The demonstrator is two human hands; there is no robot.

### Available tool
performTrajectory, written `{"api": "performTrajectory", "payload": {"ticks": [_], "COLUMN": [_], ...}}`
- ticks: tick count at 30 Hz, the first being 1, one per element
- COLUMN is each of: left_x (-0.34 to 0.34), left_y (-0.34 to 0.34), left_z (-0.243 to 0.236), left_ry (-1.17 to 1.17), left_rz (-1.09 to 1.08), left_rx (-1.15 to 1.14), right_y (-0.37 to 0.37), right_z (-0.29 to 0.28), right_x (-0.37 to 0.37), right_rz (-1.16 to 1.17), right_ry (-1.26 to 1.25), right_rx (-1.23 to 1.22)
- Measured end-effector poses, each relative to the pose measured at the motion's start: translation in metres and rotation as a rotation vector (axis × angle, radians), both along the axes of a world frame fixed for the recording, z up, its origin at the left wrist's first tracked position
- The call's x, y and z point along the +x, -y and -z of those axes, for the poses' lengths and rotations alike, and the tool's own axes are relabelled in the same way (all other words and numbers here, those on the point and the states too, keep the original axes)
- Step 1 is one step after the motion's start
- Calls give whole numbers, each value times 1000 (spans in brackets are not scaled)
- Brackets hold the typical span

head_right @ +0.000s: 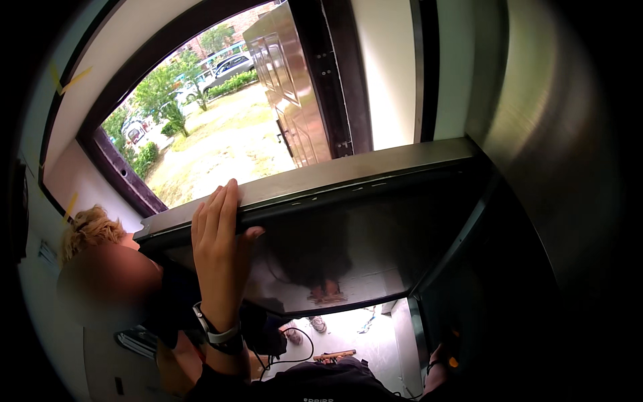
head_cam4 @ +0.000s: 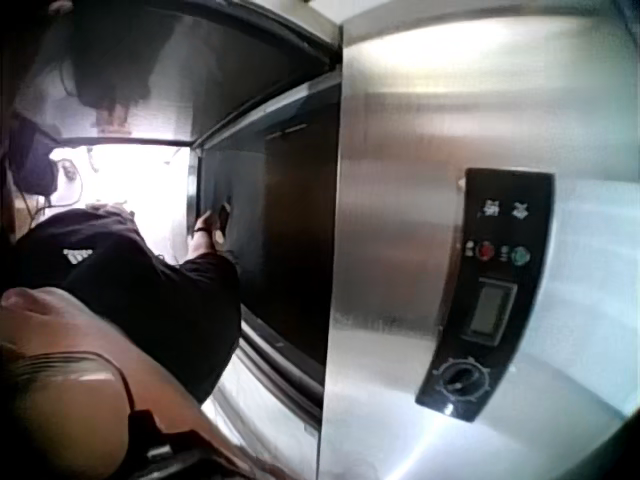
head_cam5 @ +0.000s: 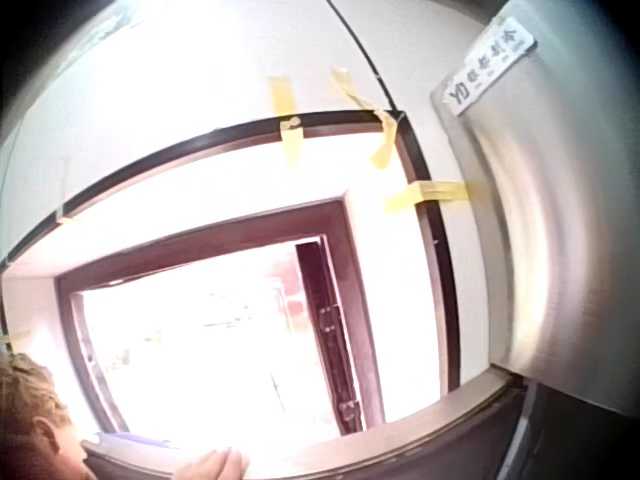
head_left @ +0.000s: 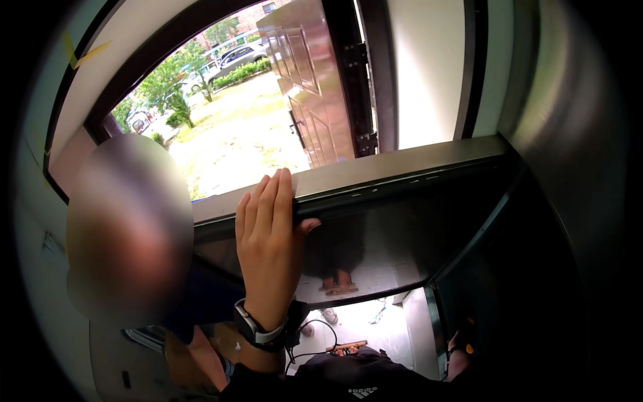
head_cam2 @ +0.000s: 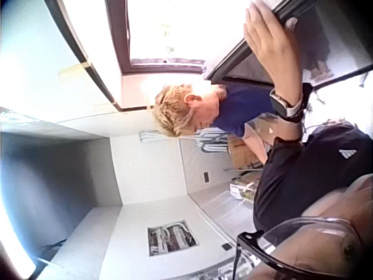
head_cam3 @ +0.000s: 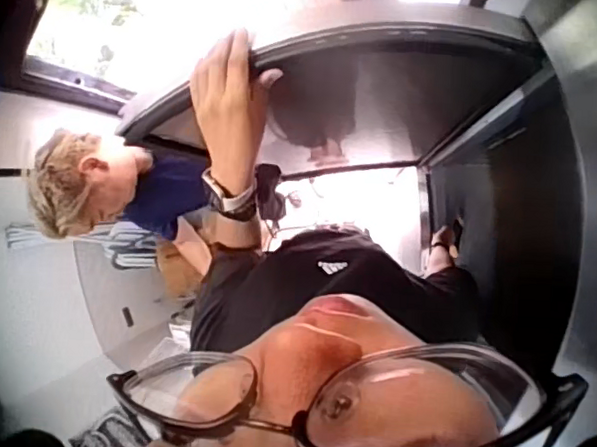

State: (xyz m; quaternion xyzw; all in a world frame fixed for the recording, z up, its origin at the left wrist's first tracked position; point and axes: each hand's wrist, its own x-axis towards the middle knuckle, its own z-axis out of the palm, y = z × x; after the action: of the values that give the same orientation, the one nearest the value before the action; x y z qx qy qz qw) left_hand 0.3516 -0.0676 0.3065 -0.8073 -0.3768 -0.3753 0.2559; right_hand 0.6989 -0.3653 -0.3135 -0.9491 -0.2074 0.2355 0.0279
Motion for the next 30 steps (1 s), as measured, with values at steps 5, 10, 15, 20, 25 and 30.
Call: {"api": "performTrajectory", "payload": {"ticks": [5,10,15,20,25,30], "left_x": [4,-5,1,-10,-45,-115], "left_y": [-11,-26,-24,-13,-13,-14], "left_z": [0,14,12,2,-3,10], "left_ry": [25,41,45,-17,152,169], "left_rz": [38,-7,-36,-19,40,-19], "left_rx": [23,135,164,71,107,35], "right_y": [-2,10,-6,3,28,-1], "right_z": [-15,4,-2,25,79,-3], "right_x": [-5,11,-3,9,19,5], "right_rz": [-16,-137,132,67,522,143], "right_ry": [-46,112,65,91,-206,-172], "right_rx": [11,-62,117,35,429,65]}}
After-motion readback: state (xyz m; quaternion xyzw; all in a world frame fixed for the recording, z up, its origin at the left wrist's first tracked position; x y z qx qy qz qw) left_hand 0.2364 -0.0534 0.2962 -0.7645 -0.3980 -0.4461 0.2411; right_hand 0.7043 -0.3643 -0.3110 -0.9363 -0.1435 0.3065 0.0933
